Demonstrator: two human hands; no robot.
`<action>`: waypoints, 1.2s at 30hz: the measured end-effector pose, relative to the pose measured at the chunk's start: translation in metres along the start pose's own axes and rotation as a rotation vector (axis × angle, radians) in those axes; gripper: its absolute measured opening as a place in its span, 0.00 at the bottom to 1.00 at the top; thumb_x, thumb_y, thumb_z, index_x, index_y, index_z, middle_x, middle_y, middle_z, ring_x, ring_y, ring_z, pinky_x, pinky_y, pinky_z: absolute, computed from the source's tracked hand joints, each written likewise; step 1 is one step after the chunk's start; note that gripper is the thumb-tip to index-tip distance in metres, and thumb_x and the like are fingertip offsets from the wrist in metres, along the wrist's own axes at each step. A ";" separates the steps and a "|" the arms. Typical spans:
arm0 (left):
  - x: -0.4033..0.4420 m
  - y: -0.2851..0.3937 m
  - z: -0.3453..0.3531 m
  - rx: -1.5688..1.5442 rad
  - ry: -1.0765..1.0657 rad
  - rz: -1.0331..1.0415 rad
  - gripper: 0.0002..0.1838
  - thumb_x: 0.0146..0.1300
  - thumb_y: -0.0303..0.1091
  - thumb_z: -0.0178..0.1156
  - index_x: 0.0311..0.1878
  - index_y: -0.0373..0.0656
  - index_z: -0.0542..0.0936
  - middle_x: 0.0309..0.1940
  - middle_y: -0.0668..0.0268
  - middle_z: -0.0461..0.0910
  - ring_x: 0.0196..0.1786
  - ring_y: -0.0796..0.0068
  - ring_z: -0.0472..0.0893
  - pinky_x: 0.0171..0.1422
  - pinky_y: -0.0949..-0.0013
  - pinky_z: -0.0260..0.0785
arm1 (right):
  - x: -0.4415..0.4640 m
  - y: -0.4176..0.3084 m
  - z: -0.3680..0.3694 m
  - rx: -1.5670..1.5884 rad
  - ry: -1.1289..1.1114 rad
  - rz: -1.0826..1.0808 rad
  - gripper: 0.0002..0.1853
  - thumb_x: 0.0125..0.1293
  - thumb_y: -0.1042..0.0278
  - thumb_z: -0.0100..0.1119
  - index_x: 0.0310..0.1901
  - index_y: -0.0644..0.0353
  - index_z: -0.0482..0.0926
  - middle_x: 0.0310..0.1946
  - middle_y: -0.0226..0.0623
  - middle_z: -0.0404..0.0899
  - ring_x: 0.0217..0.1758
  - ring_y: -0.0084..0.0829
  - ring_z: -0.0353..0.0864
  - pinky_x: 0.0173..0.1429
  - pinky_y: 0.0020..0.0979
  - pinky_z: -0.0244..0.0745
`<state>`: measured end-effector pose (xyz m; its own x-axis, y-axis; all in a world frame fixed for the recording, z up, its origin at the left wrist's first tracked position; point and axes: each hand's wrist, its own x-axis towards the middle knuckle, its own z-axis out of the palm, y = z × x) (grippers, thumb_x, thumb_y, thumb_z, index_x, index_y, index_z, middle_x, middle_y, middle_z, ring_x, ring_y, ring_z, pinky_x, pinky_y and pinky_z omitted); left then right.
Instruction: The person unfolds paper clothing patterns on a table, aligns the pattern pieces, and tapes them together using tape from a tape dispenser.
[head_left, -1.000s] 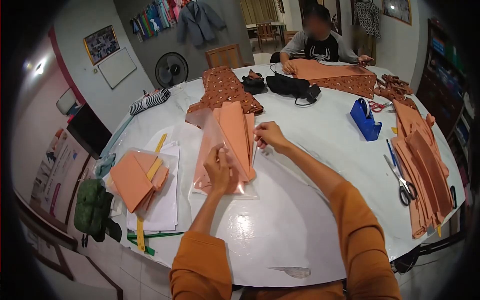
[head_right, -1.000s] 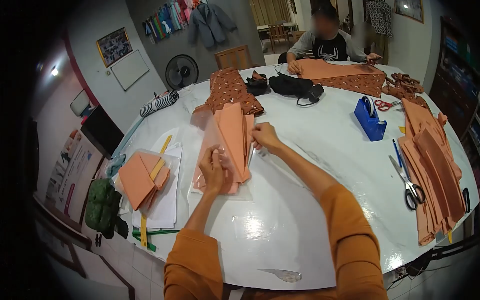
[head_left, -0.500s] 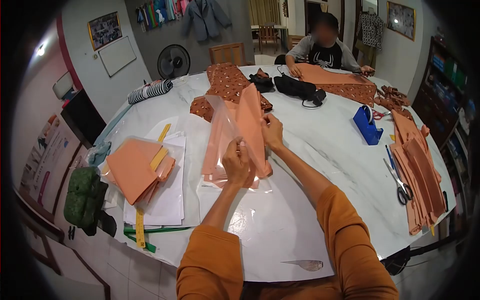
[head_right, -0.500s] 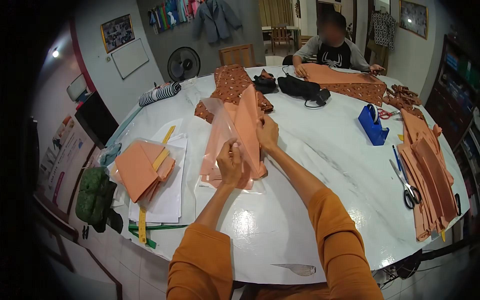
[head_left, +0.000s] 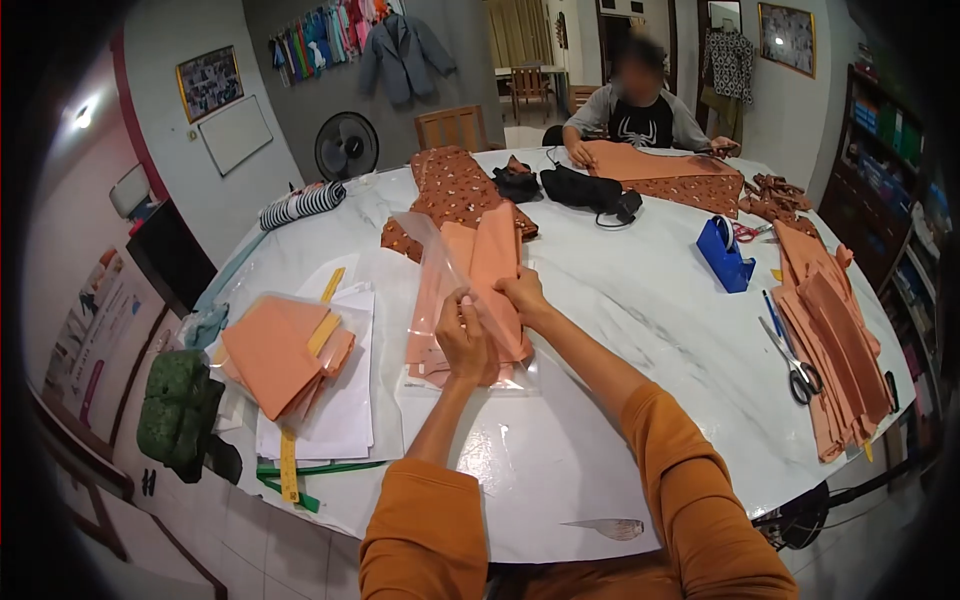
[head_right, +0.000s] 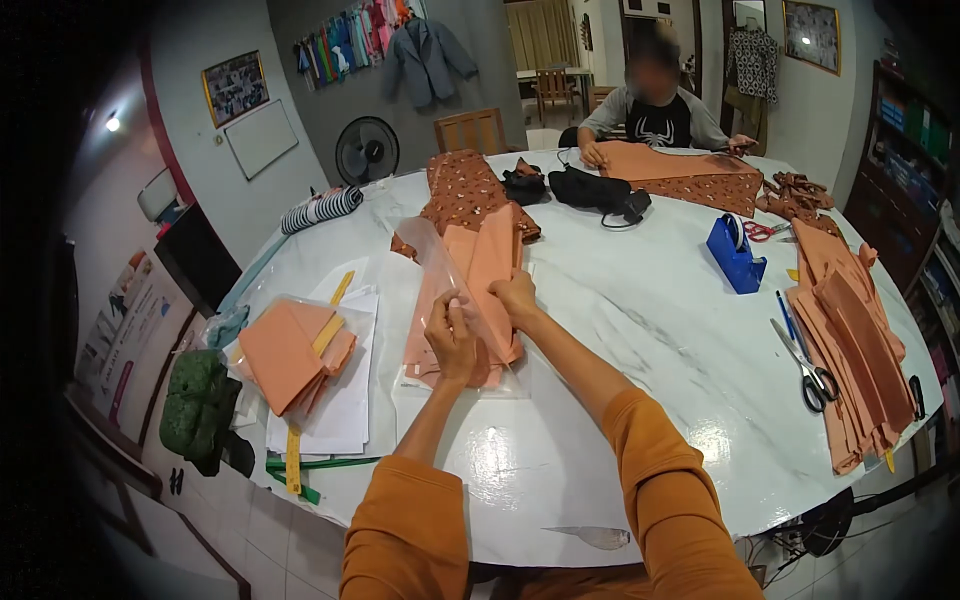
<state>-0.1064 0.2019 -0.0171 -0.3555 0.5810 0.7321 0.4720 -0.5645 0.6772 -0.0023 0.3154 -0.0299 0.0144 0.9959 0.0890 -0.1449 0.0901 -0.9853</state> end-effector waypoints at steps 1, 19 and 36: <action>0.001 0.004 0.000 -0.034 -0.001 -0.026 0.13 0.73 0.30 0.48 0.51 0.34 0.79 0.34 0.59 0.83 0.30 0.74 0.80 0.37 0.69 0.72 | 0.003 0.003 0.003 -0.030 -0.003 -0.059 0.16 0.53 0.75 0.65 0.44 0.70 0.80 0.35 0.46 0.84 0.40 0.34 0.84 0.43 0.35 0.79; -0.044 0.059 0.018 0.683 -0.846 0.057 0.49 0.63 0.64 0.58 0.71 0.28 0.62 0.72 0.35 0.53 0.72 0.31 0.53 0.73 0.27 0.38 | -0.063 -0.146 -0.201 0.193 -0.013 -0.007 0.12 0.66 0.78 0.56 0.51 0.67 0.75 0.43 0.39 0.80 0.42 0.28 0.82 0.48 0.30 0.79; -0.131 0.401 -0.040 -1.673 -0.898 -0.075 0.40 0.68 0.66 0.49 0.65 0.36 0.73 0.65 0.40 0.66 0.68 0.44 0.66 0.71 0.41 0.56 | -0.233 -0.131 -0.310 -0.661 -0.185 -0.092 0.21 0.63 0.72 0.61 0.58 0.67 0.76 0.58 0.45 0.73 0.52 0.36 0.80 0.54 0.33 0.77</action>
<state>0.0971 -0.1239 0.1618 0.3903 0.4076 0.8255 -0.8745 -0.1164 0.4709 0.3198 0.0712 0.0337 -0.1797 0.9734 0.1423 0.4834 0.2134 -0.8490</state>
